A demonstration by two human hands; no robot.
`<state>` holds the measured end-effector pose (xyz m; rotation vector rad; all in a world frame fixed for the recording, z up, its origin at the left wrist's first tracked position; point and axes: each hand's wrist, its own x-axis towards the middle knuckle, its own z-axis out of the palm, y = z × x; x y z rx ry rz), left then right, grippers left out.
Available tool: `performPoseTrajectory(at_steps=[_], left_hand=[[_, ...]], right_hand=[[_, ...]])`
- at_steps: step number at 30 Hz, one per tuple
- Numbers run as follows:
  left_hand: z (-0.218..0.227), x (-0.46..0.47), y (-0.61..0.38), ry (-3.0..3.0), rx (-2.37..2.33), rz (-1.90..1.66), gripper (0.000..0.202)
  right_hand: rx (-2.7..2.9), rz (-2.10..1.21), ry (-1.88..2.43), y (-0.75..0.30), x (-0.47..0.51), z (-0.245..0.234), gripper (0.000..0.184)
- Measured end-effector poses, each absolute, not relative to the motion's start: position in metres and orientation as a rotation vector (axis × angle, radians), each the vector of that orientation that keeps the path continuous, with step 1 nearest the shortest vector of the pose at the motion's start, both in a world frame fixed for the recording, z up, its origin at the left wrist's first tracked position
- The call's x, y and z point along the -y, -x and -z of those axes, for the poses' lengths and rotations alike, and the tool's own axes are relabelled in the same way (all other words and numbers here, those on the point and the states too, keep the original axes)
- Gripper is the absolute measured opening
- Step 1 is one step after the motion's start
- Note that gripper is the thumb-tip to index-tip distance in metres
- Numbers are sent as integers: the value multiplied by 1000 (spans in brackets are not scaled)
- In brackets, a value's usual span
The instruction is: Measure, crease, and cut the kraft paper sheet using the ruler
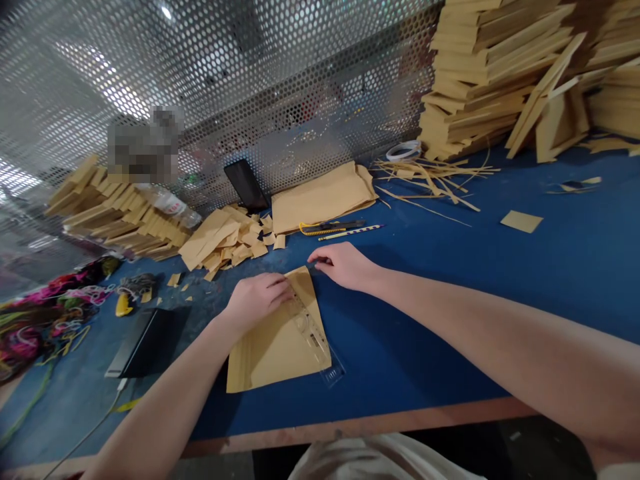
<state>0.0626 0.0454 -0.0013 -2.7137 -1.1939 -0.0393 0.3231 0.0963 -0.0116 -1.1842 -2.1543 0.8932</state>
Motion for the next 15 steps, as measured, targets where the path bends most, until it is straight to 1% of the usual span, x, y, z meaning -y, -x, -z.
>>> performPoseTrajectory(at_steps=[5,10,15], left_hand=[[-1,-39,-67,2759,1224,46,32],[-5,-37,-68,2920,1283,-8,64],[-6,-32,-72,3030,1365,-59,84]], right_hand=[[2205,-805,1161,-323,-96,13,21],[2224,-807,1115,-324,-95,15,21],[2265,-853,1063,-324,-91,15,22]])
